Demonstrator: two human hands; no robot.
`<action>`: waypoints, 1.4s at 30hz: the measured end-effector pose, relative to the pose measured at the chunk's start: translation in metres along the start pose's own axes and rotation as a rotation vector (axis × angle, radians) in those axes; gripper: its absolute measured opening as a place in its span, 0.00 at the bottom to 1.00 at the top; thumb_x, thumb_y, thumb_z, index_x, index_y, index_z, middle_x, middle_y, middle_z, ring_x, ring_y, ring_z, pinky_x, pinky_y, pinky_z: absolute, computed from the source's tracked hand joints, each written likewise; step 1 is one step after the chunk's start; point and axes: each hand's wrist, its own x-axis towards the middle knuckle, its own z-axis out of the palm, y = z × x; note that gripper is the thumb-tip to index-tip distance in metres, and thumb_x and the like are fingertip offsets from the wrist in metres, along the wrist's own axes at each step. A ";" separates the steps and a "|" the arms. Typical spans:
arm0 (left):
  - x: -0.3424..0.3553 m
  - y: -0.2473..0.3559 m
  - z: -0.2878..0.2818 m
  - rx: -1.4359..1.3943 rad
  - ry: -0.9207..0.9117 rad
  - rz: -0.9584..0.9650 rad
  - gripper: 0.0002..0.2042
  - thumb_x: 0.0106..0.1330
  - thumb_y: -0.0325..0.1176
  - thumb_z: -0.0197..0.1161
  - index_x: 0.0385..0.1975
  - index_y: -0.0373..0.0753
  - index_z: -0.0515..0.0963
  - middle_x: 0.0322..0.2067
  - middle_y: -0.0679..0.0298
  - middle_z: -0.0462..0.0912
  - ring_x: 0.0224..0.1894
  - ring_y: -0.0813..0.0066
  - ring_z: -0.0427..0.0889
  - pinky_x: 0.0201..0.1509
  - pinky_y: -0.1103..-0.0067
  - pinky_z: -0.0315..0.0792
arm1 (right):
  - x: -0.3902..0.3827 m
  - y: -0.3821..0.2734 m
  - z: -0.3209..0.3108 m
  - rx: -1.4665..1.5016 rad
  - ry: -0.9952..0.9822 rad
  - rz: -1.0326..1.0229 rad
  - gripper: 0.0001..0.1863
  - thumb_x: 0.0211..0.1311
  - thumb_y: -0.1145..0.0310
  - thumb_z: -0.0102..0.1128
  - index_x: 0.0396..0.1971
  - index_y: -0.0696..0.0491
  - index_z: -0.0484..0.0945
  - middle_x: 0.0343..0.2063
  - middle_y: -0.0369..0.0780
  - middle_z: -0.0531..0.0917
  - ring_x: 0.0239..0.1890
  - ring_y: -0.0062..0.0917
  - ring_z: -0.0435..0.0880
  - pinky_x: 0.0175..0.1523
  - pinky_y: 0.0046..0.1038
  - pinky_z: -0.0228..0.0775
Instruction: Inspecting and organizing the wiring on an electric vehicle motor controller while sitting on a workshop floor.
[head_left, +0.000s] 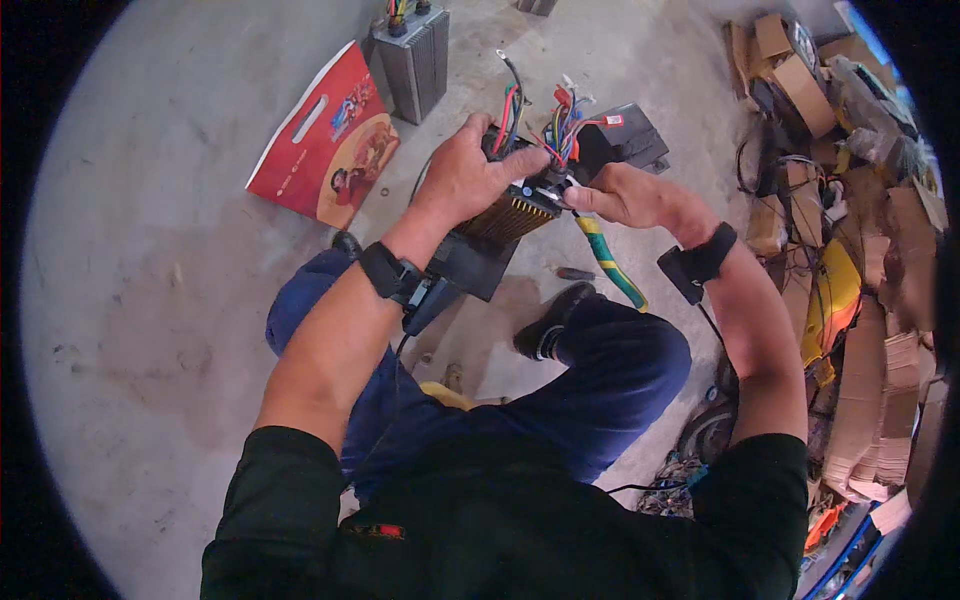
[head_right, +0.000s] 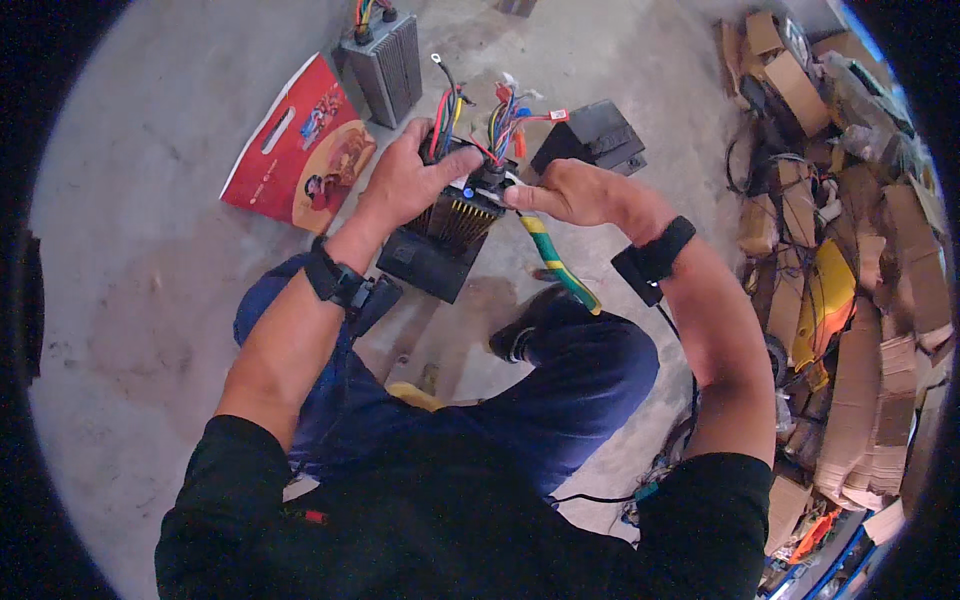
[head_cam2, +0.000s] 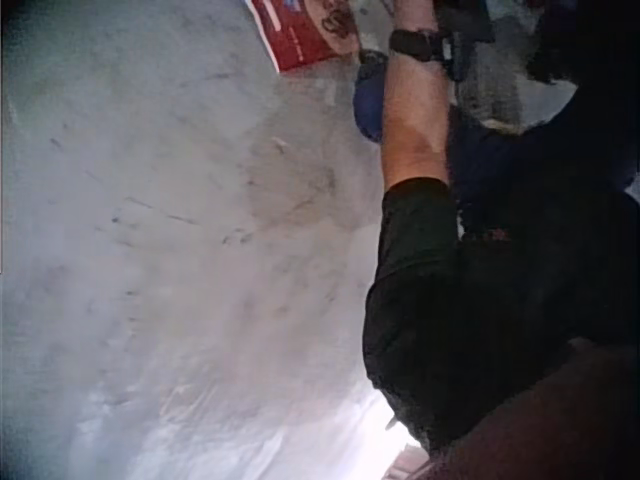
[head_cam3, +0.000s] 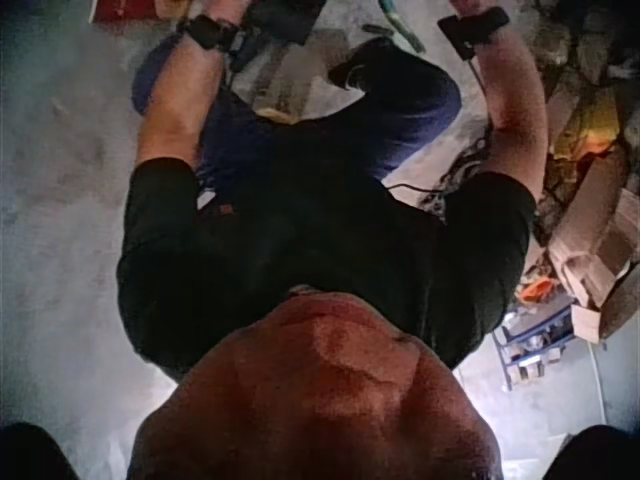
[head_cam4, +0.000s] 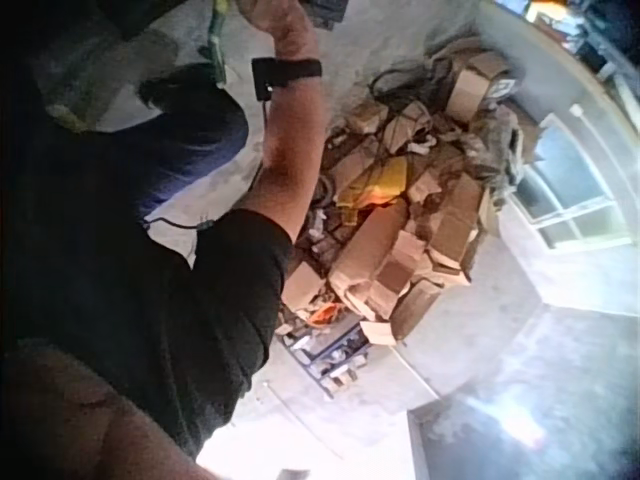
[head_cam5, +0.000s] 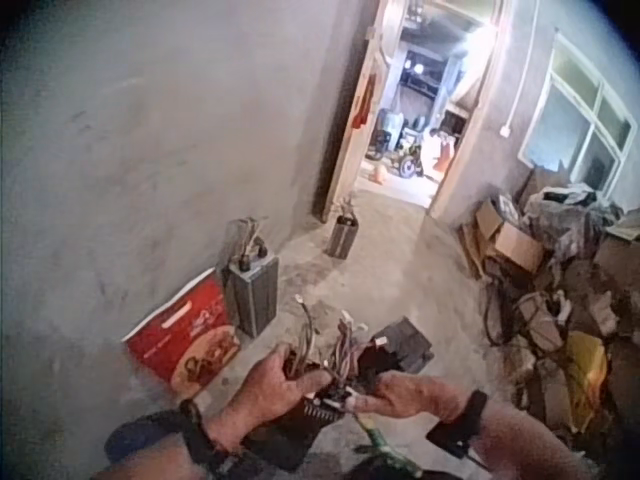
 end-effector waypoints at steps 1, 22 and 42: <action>-0.001 0.000 -0.001 -0.004 0.003 0.002 0.40 0.49 0.65 0.74 0.45 0.30 0.75 0.38 0.48 0.85 0.44 0.53 0.85 0.52 0.67 0.75 | 0.002 0.006 0.003 0.011 -0.007 0.004 0.47 0.68 0.30 0.46 0.13 0.66 0.73 0.11 0.50 0.66 0.17 0.38 0.69 0.28 0.42 0.63; 0.000 -0.004 0.001 0.230 -0.041 0.028 0.50 0.34 0.59 0.83 0.52 0.28 0.70 0.45 0.42 0.83 0.50 0.46 0.83 0.56 0.64 0.75 | -0.039 -0.015 0.038 -0.118 0.447 -0.079 0.50 0.42 0.30 0.72 0.56 0.57 0.75 0.43 0.49 0.79 0.49 0.44 0.79 0.53 0.41 0.73; -0.001 0.001 -0.013 0.228 -0.180 0.006 0.52 0.31 0.50 0.87 0.58 0.32 0.67 0.48 0.51 0.82 0.52 0.58 0.82 0.60 0.71 0.72 | -0.025 -0.025 0.018 -0.255 0.216 -0.029 0.28 0.43 0.60 0.65 0.42 0.62 0.71 0.31 0.54 0.79 0.37 0.54 0.79 0.44 0.46 0.71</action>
